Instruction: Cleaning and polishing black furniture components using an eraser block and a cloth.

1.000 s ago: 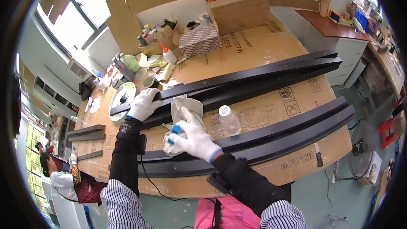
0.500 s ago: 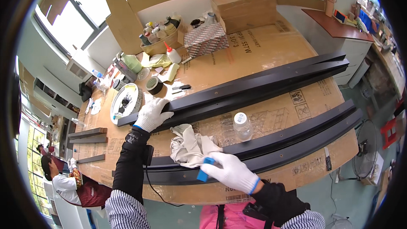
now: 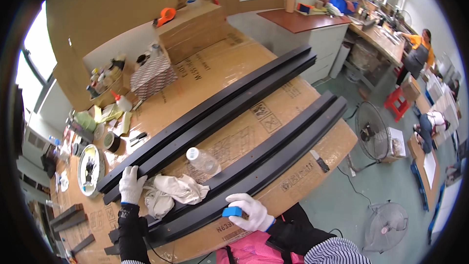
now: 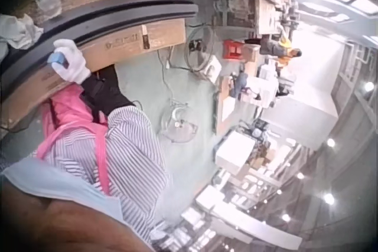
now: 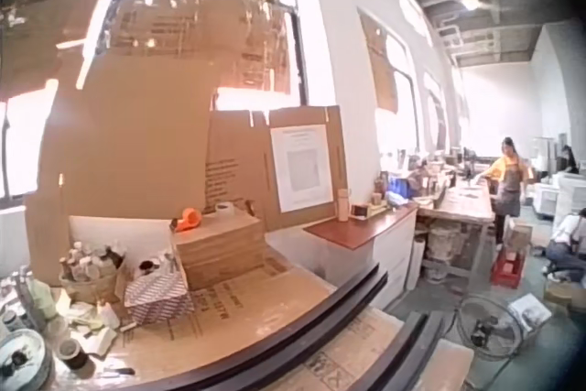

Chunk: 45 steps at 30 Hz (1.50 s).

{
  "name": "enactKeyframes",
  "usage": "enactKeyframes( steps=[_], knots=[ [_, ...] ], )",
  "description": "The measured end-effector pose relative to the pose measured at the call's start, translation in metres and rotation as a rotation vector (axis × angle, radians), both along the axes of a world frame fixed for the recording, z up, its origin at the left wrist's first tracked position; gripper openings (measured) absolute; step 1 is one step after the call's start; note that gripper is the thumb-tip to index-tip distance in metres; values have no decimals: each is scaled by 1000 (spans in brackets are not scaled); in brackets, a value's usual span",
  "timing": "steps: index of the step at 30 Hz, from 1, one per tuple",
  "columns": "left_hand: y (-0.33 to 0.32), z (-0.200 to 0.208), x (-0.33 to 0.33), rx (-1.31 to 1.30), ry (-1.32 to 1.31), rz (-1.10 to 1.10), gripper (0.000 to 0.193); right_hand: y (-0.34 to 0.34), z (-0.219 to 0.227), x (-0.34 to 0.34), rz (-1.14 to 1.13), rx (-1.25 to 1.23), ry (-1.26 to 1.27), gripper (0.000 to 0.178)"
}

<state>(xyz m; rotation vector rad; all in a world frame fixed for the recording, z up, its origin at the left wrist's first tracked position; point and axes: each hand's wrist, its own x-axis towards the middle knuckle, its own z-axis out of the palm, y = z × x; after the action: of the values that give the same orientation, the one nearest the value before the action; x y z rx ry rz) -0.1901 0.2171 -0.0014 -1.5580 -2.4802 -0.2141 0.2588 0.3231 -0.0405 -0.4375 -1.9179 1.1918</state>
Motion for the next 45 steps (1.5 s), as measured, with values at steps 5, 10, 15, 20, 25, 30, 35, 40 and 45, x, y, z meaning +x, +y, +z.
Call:
enactKeyframes(
  steps=[5,10,15,20,25,30,35,40,45],
  knots=[
    [5,8,7,21,-11,95,55,-4,-5,0,-14,-6,35,29],
    [17,22,15,19,52,303,50,-5,-8,0,-27,1,39,35],
    [17,25,4,-106,3,404,48,-6,-7,1,8,-32,28,29],
    [-6,28,1,-59,10,276,39,-4,-5,1,6,-32,52,26],
    [-16,79,109,151,-394,-51,28,-27,28,22,32,-663,187,30],
    [-24,73,228,-12,-271,-439,58,-48,22,68,-145,-861,180,33],
    [-24,18,246,119,-348,-284,61,-32,12,108,-391,-892,18,41],
    [-25,16,250,192,-268,-303,54,38,8,125,-693,-558,-613,67],
    [-38,32,267,268,-75,-245,55,91,7,117,-892,-411,-787,77]
  ],
)
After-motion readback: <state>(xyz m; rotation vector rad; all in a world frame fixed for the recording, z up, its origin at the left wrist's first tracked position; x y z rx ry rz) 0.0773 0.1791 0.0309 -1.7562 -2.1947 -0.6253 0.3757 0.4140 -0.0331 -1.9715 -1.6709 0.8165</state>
